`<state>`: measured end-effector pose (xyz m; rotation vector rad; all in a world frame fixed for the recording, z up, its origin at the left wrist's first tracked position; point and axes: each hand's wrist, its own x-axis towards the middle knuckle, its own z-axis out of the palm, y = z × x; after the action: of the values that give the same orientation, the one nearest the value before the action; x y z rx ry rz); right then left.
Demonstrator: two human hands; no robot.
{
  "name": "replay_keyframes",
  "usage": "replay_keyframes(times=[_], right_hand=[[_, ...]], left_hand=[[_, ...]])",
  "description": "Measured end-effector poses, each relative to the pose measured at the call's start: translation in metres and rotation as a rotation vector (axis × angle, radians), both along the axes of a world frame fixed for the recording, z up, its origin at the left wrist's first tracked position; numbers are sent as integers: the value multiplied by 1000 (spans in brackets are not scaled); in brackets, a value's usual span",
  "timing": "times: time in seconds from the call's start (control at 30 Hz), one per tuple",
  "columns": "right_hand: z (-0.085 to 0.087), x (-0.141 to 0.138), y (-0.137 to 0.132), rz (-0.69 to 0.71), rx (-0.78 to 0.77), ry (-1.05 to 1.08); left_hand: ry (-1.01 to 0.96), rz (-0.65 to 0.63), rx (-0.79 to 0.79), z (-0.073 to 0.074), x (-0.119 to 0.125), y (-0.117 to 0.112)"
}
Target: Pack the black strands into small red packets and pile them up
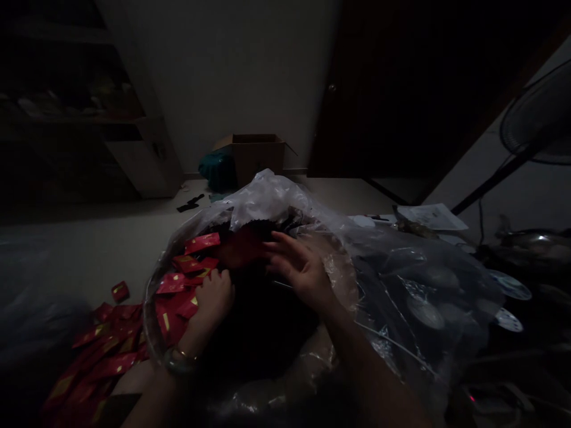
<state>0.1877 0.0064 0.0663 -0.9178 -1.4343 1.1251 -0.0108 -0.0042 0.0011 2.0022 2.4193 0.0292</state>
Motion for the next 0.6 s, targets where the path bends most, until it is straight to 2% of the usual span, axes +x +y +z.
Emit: replay_keyframes(times=[0.03, 0.07, 0.1, 0.2, 0.3, 0.43, 0.6], right_hand=[[3, -7, -8, 173, -39, 54], [6, -12, -13, 274, -72, 92], [8, -15, -16, 333, -108, 111], [9, -14, -12, 276, -196, 104], [1, -9, 1, 243, -263, 33], [-20, -11, 15, 331, -360, -76], [-51, -21, 23, 375, -469, -164]], left_hand=[[7, 0, -7, 1, -2, 0], [9, -20, -25, 3, -4, 0], [-7, 33, -95, 4, -6, 2], [-90, 7, -229, 8, -16, 8], [-133, -4, -253, 11, -29, 15], [-211, -77, -216, 9, -46, 20], [-279, -102, -183, 10, -55, 21]])
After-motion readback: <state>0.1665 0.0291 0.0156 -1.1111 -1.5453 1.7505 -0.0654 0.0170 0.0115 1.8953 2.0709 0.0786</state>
